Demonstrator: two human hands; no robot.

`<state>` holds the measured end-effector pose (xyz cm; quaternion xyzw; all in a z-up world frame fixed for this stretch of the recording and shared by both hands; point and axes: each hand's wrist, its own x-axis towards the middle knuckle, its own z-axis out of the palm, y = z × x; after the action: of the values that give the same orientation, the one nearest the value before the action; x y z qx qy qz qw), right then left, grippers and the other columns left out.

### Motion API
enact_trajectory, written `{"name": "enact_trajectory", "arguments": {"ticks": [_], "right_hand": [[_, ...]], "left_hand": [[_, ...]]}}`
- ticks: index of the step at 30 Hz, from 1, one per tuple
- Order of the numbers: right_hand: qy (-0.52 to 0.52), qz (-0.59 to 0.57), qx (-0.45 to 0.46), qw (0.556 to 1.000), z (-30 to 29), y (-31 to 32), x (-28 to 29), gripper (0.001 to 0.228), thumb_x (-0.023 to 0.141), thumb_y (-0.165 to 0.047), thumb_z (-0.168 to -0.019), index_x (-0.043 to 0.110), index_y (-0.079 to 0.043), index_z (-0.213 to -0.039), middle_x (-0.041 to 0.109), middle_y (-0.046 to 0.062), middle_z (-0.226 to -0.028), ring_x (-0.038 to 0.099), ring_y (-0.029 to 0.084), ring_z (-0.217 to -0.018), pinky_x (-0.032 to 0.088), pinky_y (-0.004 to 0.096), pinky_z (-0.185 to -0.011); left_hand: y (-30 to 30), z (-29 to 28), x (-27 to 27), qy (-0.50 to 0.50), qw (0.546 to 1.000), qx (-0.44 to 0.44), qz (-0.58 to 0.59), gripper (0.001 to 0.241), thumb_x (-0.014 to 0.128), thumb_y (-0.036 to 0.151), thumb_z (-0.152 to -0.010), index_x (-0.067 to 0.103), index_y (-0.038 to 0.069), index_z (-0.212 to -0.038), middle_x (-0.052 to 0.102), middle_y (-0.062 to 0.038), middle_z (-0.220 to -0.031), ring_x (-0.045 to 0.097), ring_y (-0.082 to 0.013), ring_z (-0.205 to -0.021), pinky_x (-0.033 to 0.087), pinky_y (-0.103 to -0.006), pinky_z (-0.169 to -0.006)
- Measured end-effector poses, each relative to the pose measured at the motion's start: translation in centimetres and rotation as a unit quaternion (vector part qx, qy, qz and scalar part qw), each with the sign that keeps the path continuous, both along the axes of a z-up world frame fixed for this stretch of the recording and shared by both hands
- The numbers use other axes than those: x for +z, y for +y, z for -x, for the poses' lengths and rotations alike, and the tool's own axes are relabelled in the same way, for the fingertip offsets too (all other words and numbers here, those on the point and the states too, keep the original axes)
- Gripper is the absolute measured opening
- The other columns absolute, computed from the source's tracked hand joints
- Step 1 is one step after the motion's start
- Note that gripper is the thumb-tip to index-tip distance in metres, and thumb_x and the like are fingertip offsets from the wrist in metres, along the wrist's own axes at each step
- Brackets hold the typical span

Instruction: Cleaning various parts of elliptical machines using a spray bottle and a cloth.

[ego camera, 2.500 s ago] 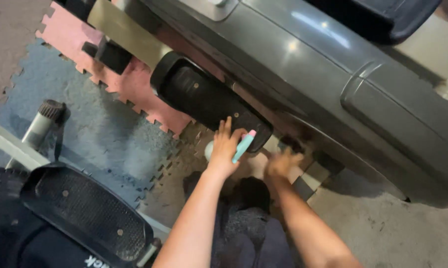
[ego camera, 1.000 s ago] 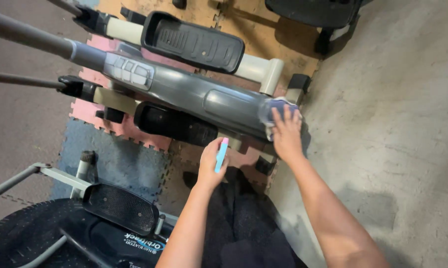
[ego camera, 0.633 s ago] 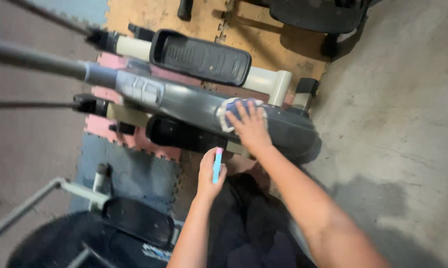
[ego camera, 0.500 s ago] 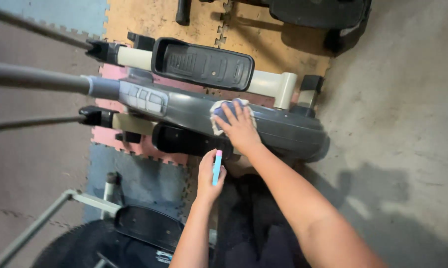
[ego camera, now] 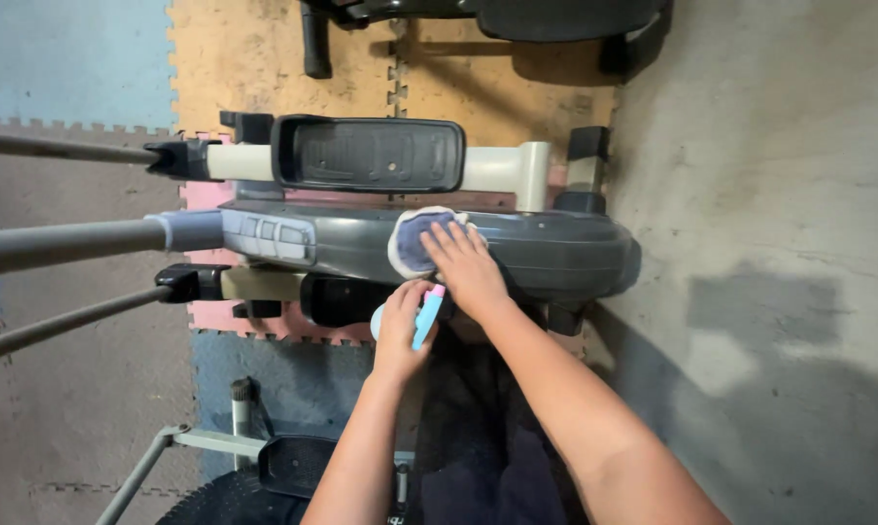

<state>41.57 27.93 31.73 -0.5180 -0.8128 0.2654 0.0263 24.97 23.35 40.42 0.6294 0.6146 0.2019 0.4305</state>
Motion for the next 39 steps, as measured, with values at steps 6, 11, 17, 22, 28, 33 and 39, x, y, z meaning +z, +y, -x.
{"name": "enact_trajectory", "arguments": {"ticks": [6,11,17,22,28,33,39], "right_hand": [[0.010,-0.014,-0.056,0.998,-9.5,-1.9,2.0,0.070,0.061,-0.006,-0.085,0.044,-0.009,-0.152,0.047,0.013,-0.157,0.041,0.035,-0.146,0.028,0.049,-0.122],[0.069,0.007,-0.099,0.993,-16.5,-2.5,2.8,0.070,0.060,0.001,-0.083,0.046,-0.008,-0.150,0.049,0.014,-0.154,0.041,0.035,-0.144,0.030,0.050,-0.121],[0.181,0.067,-0.260,0.946,-26.4,-5.0,-7.2,0.057,0.047,0.009,-0.091,0.056,-0.012,-0.143,0.058,0.017,-0.148,0.052,0.035,-0.142,0.040,0.042,-0.121],[0.158,0.205,-0.347,0.902,-32.8,-5.5,-13.8,0.047,0.048,-0.003,-0.099,0.053,-0.009,-0.145,0.059,0.023,-0.138,0.056,0.042,-0.128,0.044,0.043,-0.107],[0.214,0.241,-0.403,0.857,-30.7,-6.1,-13.4,0.038,0.049,-0.010,-0.103,0.057,-0.009,-0.140,0.065,0.020,-0.134,0.062,0.034,-0.126,0.045,0.038,-0.108],[0.345,0.142,-0.338,0.864,-29.3,-6.8,-10.4,0.041,0.045,-0.002,-0.097,0.060,-0.005,-0.135,0.059,0.017,-0.144,0.051,0.030,-0.141,0.034,0.038,-0.119],[0.352,0.209,-0.426,0.807,-33.8,-8.3,-21.5,0.035,0.047,-0.016,-0.107,0.056,-0.008,-0.140,0.062,0.017,-0.139,0.055,0.030,-0.133,0.037,0.036,-0.113]], "left_hand": [[-0.2,-6.4,0.1,0.000,0.999,-0.031,-0.011,0.059,0.071,0.004,-0.071,0.060,0.008,-0.128,0.056,-0.020,-0.138,0.054,-0.0438,-0.127,0.045,-0.0478,-0.107],[-0.8,-12.5,-0.2,0.004,1.000,-0.023,0.010,0.061,0.071,0.005,-0.070,0.060,0.010,-0.131,0.043,-0.026,-0.154,0.042,-0.0496,-0.141,0.039,-0.0500,-0.115],[-2.2,-18.4,-3.6,0.050,0.998,-0.032,0.009,0.062,0.074,0.011,-0.072,0.057,0.008,-0.132,0.016,-0.043,-0.160,0.016,-0.0649,-0.147,0.024,-0.0626,-0.120],[-2.1,-20.4,-5.0,0.142,0.988,-0.058,-0.006,0.062,0.075,0.020,-0.075,0.057,0.011,-0.133,0.012,-0.048,-0.156,0.013,-0.0713,-0.142,0.022,-0.0650,-0.118],[-1.0,-20.4,-3.7,0.174,0.979,-0.097,0.050,0.068,0.076,0.024,-0.072,0.056,0.012,-0.136,0.017,-0.050,-0.152,0.018,-0.0716,-0.138,0.029,-0.0604,-0.115],[-0.1,-20.6,-3.5,0.208,0.969,-0.112,0.069,0.069,0.077,0.026,-0.069,0.055,0.011,-0.133,0.022,-0.049,-0.151,0.024,-0.0695,-0.138,0.031,-0.0580,-0.114],[-0.4,-21.1,-3.6,0.213,0.970,-0.111,0.039,0.068,0.076,0.026,-0.071,0.055,0.008,-0.133,0.022,-0.053,-0.147,0.025,-0.0704,-0.136,0.030,-0.0588,-0.114]]}}
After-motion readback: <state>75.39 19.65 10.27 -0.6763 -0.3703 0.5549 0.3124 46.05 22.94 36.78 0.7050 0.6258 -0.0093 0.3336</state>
